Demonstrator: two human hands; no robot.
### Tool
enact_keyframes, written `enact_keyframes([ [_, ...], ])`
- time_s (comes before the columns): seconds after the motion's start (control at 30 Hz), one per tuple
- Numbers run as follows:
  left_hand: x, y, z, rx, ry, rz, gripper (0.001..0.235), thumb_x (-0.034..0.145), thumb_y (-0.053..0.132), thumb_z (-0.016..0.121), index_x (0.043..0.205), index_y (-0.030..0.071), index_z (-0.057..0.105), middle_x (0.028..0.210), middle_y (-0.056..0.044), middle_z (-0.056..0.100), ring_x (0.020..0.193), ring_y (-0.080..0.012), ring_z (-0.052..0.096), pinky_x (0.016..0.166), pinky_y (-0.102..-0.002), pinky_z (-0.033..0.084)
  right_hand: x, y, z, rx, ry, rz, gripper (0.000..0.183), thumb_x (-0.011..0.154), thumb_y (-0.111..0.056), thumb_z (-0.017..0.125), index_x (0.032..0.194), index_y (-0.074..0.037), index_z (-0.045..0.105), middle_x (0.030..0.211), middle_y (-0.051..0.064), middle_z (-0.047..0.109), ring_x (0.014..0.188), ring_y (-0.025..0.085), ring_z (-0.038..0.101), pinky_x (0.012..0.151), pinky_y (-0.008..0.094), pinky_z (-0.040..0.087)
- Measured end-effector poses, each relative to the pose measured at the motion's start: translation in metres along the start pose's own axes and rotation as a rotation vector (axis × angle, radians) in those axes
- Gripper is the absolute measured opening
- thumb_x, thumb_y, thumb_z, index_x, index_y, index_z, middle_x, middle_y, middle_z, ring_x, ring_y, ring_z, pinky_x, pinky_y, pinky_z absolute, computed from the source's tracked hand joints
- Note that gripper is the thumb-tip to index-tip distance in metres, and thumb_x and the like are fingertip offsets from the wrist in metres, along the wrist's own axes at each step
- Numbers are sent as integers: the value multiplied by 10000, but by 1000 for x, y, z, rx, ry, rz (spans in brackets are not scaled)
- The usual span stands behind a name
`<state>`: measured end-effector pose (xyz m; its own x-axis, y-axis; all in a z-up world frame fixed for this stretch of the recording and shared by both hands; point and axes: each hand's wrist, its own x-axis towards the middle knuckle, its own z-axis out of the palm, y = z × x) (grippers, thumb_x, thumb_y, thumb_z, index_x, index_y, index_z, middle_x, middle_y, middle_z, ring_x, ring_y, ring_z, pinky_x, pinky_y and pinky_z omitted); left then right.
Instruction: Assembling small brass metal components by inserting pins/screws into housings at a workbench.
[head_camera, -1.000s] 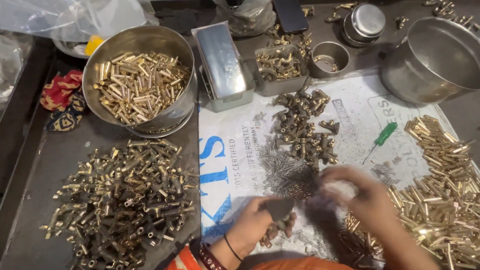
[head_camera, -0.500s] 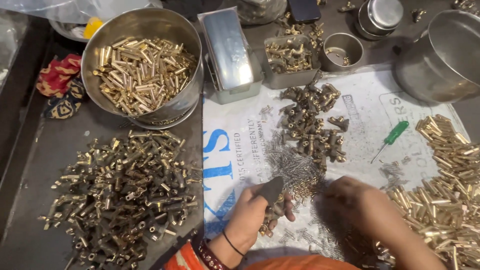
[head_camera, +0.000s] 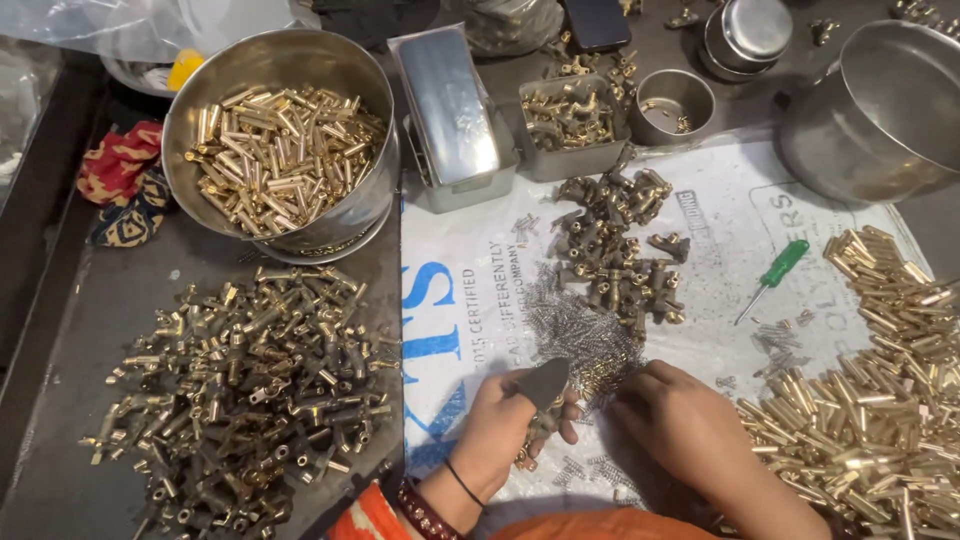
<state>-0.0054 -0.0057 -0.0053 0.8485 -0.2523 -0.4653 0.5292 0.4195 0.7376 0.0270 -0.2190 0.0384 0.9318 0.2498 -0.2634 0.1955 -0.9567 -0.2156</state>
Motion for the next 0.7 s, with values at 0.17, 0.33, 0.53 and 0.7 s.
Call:
enact_keyframes([
  [0.17, -1, 3, -1, -41, -8, 17, 446, 1014, 374, 544, 894, -24, 705, 749, -110, 717, 561, -165, 701, 348, -236, 400, 1, 8, 10, -27, 37, -33, 328, 812, -381, 700, 1033, -142, 740, 957, 63, 677, 836, 320, 703, 735, 439, 584],
  [0.33, -3, 5, 0, -154, -11, -24, 556, 1020, 477, 523, 868, -30, 694, 723, -124, 707, 554, -201, 712, 361, -247, 423, -2, 7, -3, 29, 63, 5, 281, 844, -304, 701, 1069, -147, 762, 976, 78, 699, 812, 327, 708, 761, 434, 584],
  [0.53, -2, 0, 0, -227, -94, -14, 443, 1024, 386, 545, 901, -17, 682, 746, -123, 721, 552, -220, 707, 348, -261, 415, -18, -9, -25, 621, 264, -457, 184, 811, -45, 755, 994, -59, 760, 1035, 78, 786, 922, 216, 785, 805, 330, 615],
  [0.7, 3, -10, -5, -272, -40, -4, 365, 1026, 307, 584, 1013, -28, 729, 744, -122, 728, 496, -170, 645, 360, -261, 436, -20, -30, -10, 544, 371, -595, 195, 798, -39, 762, 985, -61, 712, 1047, 94, 712, 959, 237, 736, 800, 337, 586],
])
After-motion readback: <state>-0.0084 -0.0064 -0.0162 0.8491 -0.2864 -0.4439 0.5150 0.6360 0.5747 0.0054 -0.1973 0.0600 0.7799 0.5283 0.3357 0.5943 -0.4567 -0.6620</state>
